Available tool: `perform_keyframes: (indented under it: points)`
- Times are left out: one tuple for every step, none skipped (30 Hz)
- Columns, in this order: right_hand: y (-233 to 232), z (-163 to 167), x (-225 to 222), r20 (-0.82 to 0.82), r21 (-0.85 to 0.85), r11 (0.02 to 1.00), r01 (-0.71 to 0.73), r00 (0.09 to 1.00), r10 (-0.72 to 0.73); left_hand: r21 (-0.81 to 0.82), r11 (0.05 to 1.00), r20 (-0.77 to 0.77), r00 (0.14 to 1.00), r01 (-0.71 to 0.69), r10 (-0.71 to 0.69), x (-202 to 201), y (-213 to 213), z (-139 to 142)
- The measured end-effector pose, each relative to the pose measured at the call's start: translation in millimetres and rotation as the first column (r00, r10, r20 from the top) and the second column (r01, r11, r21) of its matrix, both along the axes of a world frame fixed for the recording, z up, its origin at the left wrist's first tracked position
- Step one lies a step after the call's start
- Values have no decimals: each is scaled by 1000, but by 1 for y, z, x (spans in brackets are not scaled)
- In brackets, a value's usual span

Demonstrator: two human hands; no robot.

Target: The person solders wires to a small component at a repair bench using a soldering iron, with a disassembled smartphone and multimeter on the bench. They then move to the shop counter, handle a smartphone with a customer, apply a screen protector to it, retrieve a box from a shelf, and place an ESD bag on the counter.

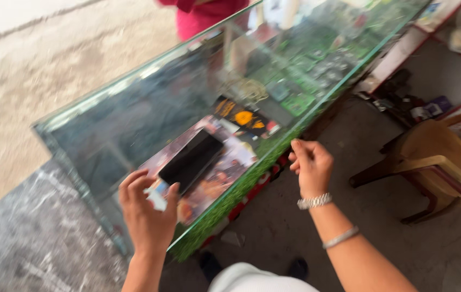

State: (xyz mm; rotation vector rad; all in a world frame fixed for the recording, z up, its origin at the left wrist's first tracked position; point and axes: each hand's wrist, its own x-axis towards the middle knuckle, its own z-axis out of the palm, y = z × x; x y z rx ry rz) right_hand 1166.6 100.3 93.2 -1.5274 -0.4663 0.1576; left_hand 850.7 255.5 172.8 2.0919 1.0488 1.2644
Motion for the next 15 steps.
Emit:
perform_keyframes:
  points:
    - [-15, -6, 2, -66, 28, 999, -25, 997, 27, 40, 999, -10, 1000, -15, 16, 7, -6, 4]
    - [-30, -11, 5, -130, 54, 997, -49, 990, 56, 80, 996, 8, 1000, 25, -26, 17, -14, 7]
    - [-48, -14, 11, -192, 78, 994, -74, 977, 88, 116, 991, 25, 998, 63, -66, 28, -24, 11]
    - [-66, -16, 16, -244, 35, 996, -82, 966, 88, 151, 984, 42, 994, 95, -102, 41, -37, 15]
    - [-82, -19, 17, -297, -7, 996, -94, 951, 88, 165, 974, 54, 984, 157, -168, 56, -50, 19]
    - [-99, -20, 18, -349, -49, 993, -109, 933, 85, 179, 959, 64, 971, 218, -232, 75, -65, 23]
    - [-119, -20, 20, -387, -20, 994, -107, 917, 91, 193, 941, 74, 953, 276, -295, 95, -83, 27]
    - [-141, -19, 20, -425, 9, 995, -104, 900, 98, 194, 923, 66, 934, 332, -350, 116, -104, 31]
    - [-161, -17, 22, -461, 35, 995, -99, 881, 104, 192, 901, 59, 912, 388, -405, 138, -131, 34]
    - [-180, -14, 25, -544, 79, 996, -35, 836, 72, 202, 860, 122, 859, 469, -497, 158, -163, 36]
    - [-197, -10, 29, -618, 121, 992, 32, 784, 50, 223, 809, 183, 792, 544, -583, 180, -196, 38]
    - [-214, -4, 34, -684, 162, 982, 102, 728, 37, 272, 739, 166, 726, 616, -667, 199, -230, 41]
    - [-228, 3, 39, -631, 354, 930, 95, 759, 162, 323, 659, 146, 652, 679, -744, 216, -262, 42]
    - [-238, 11, 44, -552, 530, 845, 75, 787, 276, 366, 553, 72, 569, 749, -819, 234, -289, 43]
    - [-249, 21, 51, -453, 683, 729, 44, 809, 375, 396, 437, -8, 479, 807, -878, 252, -315, 43]
